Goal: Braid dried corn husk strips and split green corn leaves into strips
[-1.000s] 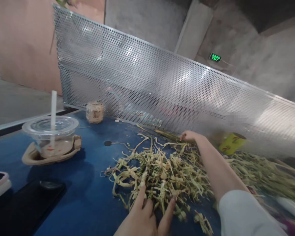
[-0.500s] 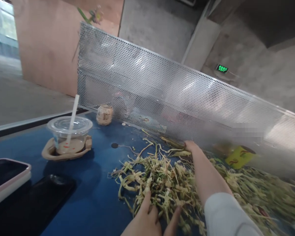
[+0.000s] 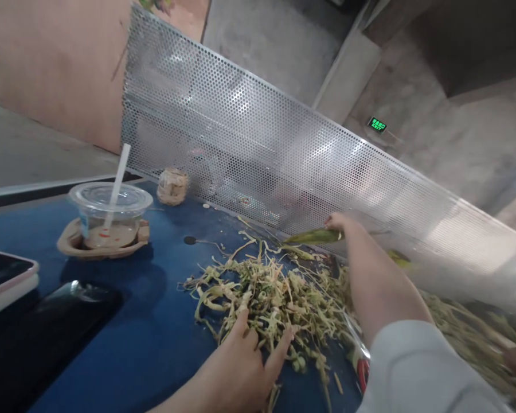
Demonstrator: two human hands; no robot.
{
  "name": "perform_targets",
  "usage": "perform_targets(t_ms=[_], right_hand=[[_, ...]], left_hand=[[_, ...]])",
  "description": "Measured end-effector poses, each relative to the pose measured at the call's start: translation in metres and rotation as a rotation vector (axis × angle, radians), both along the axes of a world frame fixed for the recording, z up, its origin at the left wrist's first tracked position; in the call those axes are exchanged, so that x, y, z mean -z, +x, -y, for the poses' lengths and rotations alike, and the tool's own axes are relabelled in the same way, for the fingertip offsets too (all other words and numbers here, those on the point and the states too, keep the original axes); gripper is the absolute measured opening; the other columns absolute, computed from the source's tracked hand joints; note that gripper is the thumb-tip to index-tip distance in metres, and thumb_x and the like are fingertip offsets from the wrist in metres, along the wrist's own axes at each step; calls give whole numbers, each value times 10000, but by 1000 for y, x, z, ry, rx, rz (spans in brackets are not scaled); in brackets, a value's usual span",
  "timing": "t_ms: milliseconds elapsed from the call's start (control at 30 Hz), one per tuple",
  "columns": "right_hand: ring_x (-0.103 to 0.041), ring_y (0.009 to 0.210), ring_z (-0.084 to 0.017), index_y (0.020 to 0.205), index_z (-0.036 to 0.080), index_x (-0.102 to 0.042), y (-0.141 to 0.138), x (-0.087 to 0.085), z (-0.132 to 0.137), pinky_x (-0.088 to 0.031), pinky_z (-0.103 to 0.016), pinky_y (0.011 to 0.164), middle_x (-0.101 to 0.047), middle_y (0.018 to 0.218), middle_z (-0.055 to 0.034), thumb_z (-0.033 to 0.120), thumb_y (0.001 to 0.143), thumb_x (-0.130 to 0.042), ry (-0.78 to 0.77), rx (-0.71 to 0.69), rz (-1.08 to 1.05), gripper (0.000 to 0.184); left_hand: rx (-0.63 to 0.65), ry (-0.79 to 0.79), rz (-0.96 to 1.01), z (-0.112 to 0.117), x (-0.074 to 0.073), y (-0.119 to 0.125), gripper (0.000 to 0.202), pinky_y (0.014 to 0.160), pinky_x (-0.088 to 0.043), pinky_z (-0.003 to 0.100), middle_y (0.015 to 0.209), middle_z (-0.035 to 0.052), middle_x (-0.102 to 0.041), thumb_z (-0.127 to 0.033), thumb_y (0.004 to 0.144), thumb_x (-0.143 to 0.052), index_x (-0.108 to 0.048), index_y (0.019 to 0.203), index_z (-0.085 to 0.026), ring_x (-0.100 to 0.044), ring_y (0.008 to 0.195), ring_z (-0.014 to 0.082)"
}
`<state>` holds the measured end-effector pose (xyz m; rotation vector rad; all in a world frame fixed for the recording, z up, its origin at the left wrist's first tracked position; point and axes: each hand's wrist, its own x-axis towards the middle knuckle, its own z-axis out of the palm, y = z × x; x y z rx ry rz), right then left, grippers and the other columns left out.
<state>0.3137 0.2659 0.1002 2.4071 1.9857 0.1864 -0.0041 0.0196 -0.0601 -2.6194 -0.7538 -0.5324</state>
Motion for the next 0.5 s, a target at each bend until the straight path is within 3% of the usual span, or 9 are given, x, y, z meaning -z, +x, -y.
perform_targets(t_ms=[100,233,400,500], right_hand=[[-557,872,-162,1064,140,-510,-3,-22,9,-478,-350,731,-546,1043,-63,298,835,-479,-87,-15,80,279],[-567,814,-140,1047,137,-515,-15,-44,22,-483,-329,699,-565,991,-51,303,840,-470,-71,-138,225,268],[-537,814,-172,813,124,-614,-40,-53,45,-408,-302,739,-611,797,-80,129,778,-527,119,-412,483,94],[-501,846,-196,734,110,-615,-47,-50,70,-353,-315,790,-613,791,-119,79,807,-429,275,-590,625,202]], left_hand=[[-27,2,38,-3,13,5,605,865,-286,521,458,53,-617,-172,754,-456,-280,1330,-127,-554,536,214],[-42,-11,50,-6,19,8,609,865,-272,530,452,60,-620,-198,735,-478,-311,1319,-157,-567,559,232],[-23,-44,42,-5,8,3,555,882,-276,521,432,46,-612,-157,748,-446,-360,1297,-155,-579,544,222],[-22,-31,7,-4,6,3,548,868,-288,543,456,58,-628,-157,753,-437,-361,1296,-148,-587,543,229]])
